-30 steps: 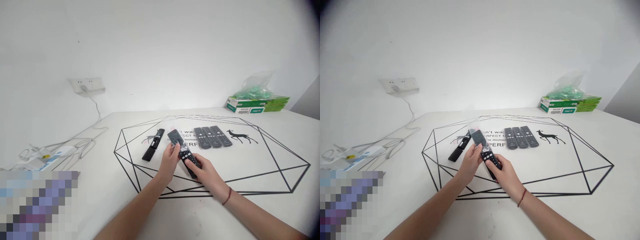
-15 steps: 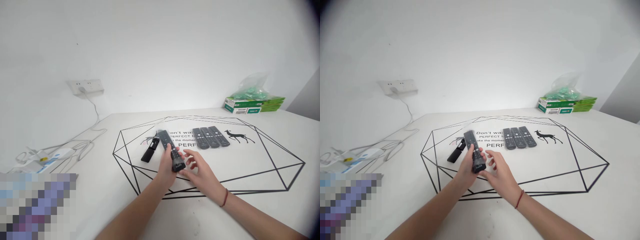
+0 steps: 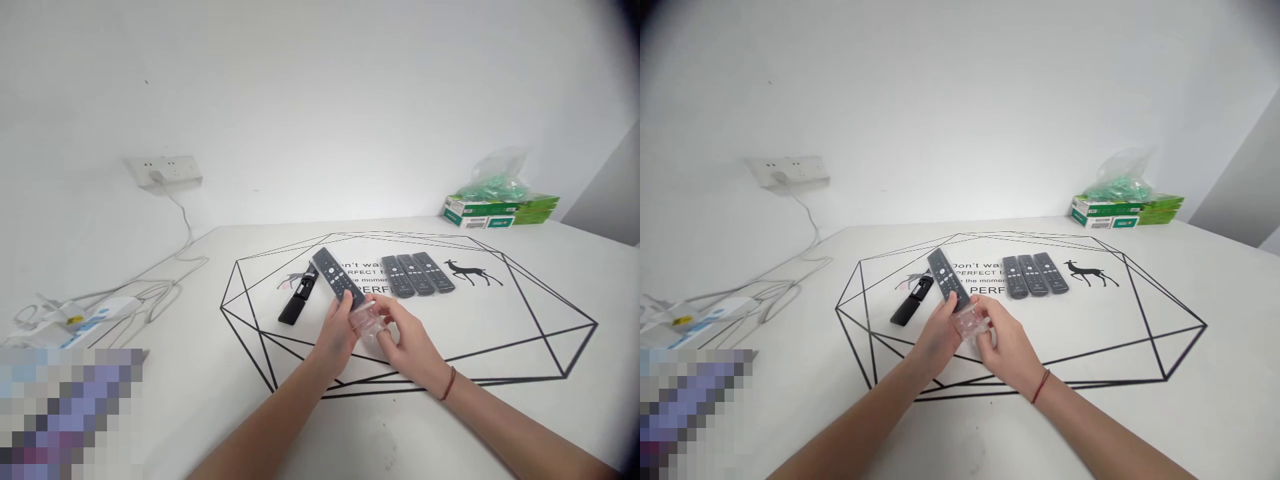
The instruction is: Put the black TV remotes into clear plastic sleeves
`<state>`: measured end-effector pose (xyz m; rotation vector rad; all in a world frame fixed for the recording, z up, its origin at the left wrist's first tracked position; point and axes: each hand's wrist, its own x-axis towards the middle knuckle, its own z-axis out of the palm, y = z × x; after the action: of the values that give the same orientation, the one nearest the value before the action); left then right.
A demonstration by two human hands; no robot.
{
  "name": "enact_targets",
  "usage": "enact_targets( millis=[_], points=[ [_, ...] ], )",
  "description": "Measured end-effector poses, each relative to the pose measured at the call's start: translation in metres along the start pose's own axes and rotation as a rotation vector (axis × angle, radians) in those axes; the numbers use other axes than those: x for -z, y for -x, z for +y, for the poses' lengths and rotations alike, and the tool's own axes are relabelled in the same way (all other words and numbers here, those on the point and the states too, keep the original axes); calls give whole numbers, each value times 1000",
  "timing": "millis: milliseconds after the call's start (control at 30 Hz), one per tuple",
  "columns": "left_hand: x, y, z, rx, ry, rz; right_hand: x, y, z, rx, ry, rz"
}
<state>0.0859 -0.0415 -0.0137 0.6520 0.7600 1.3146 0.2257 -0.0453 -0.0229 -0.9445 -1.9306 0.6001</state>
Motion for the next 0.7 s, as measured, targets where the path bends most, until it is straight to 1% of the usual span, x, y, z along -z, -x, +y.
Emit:
enact_targets(
  millis=[67, 100, 200, 367, 433, 533, 600, 667, 700],
  points=[
    [1, 0, 5, -23, -70, -9, 1, -1, -3, 16, -36, -27],
    [1, 0, 7, -30, -119, -26, 2, -1, -4, 2, -54, -28],
    [-1, 3, 10, -38, -263, -119, 6, -5, -3, -58, -85, -41],
    [-1, 5, 10, -18, -473, -281, 22, -12, 4, 2, -17, -266],
    [-1, 5, 12, 0, -534, -358, 28, -13, 5, 23, 26, -301],
    [0, 6, 16, -6, -568, -460, 34, -13, 7, 69, 104, -280],
    [0, 6, 19, -19, -574, -489, 34, -13, 8, 102, 186, -237],
    [1, 5, 20, -25, -577, -469, 32, -12, 10, 153, 290, -187],
    [3, 4, 20, -18, -583, -435, 31, -11, 11, 183, 340, -158]
  ],
)
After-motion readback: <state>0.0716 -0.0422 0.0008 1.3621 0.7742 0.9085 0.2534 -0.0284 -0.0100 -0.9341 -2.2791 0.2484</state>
